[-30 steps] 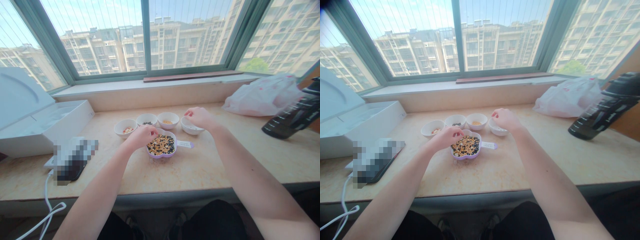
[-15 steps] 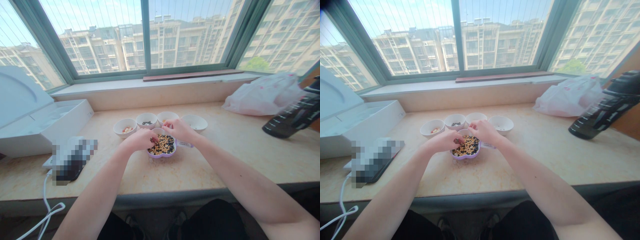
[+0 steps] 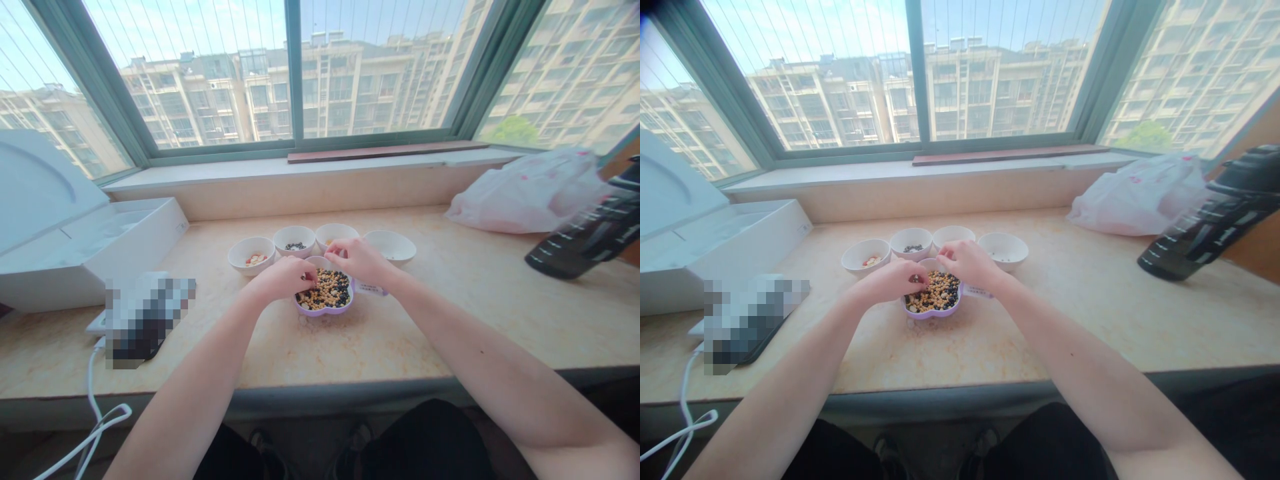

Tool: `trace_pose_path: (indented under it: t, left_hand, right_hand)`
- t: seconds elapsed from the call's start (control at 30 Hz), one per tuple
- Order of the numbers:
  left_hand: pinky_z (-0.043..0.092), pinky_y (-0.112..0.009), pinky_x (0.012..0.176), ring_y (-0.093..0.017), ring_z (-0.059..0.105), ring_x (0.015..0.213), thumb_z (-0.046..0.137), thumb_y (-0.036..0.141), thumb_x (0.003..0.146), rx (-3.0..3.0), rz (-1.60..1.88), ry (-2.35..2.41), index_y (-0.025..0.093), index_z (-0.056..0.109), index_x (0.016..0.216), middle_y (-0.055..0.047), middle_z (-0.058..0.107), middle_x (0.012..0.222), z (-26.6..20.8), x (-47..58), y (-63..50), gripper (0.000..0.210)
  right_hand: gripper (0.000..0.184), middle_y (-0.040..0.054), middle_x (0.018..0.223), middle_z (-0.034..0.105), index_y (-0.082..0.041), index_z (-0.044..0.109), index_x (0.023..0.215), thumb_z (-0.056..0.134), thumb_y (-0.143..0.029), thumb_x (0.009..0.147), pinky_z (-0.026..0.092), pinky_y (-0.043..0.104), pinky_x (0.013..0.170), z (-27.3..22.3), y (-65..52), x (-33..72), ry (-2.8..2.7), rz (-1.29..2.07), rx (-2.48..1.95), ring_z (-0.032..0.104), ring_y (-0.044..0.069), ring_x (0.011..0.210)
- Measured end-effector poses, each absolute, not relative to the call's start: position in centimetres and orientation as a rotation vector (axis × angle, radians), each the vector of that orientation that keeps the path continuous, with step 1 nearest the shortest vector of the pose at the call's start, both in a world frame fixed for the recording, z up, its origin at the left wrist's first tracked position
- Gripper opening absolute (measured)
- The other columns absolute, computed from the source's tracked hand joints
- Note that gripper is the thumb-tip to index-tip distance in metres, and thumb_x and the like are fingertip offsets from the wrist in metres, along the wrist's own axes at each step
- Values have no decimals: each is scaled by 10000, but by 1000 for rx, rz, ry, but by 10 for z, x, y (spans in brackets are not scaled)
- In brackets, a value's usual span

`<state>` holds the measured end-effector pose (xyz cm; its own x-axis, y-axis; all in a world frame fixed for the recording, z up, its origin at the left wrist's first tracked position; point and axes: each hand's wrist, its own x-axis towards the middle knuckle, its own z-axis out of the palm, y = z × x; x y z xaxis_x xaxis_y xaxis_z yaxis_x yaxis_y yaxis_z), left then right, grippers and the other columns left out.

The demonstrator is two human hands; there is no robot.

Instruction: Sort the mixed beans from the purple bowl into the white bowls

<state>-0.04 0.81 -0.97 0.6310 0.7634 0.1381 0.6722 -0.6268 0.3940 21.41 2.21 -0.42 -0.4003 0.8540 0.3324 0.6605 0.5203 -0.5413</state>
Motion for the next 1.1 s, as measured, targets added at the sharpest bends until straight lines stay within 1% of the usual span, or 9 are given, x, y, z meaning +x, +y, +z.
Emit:
trace_pose_path:
  t: [0.13,0.27,0.4,0.5,0.7,0.83,0.97,1.1]
  left_hand:
    - [479,-260,701,-149,656,731,577,146,874,2456,584,1172,201,731,833,-7,744,853,-1,0,5,168]
    - [488,-273,747,-154,643,783,552,215,929,2314,887,1184,193,714,909,-21,735,901,3,3,5,165]
    - [497,-293,823,-164,646,870,552,240,940,2142,1211,1165,193,733,978,-51,738,995,2,4,10,190]
    - [500,-295,823,-165,643,870,594,266,920,1986,1331,1121,185,748,1010,-60,745,977,3,2,14,195]
    - [492,-284,756,-149,624,793,694,284,846,1837,1360,1065,175,777,1026,-55,746,905,5,1,12,226]
    - [495,-287,766,-149,631,810,687,289,849,1832,1331,1025,184,786,1018,-56,750,916,4,2,12,222]
    - [495,-282,706,-147,629,769,681,355,863,1844,1254,1011,183,790,992,-63,751,895,2,4,11,242]
    - [482,-269,681,-145,622,766,686,364,855,1944,1152,1021,203,792,920,-47,753,885,4,6,7,204]
  right_hand:
    - [200,45,756,723,-178,752,868,584,-279,904,378,288,636,-4,23,215,-2211,391,-1246,597,163,664]
    - [217,48,773,735,-172,756,882,572,-282,913,388,287,642,-4,23,215,-2233,373,-1249,608,162,671]
    - [210,49,785,743,-176,754,869,569,-268,910,394,293,642,-3,22,214,-2238,380,-1253,614,168,680]
    - [197,49,799,747,-179,754,874,576,-261,902,398,296,644,-3,22,215,-2234,381,-1257,614,170,689]
    - [197,47,802,746,-179,753,880,579,-270,901,400,300,641,-4,23,215,-2235,400,-1256,613,170,691]
    - [196,52,819,750,-182,750,861,576,-264,901,404,305,648,-4,23,215,-2243,409,-1260,618,173,709]
    - [201,52,815,750,-181,750,863,573,-265,904,405,304,650,-4,23,215,-2250,404,-1245,621,174,713]
    - [208,49,788,740,-174,753,885,574,-278,908,393,299,632,-6,25,216,-2248,394,-1255,609,167,678]
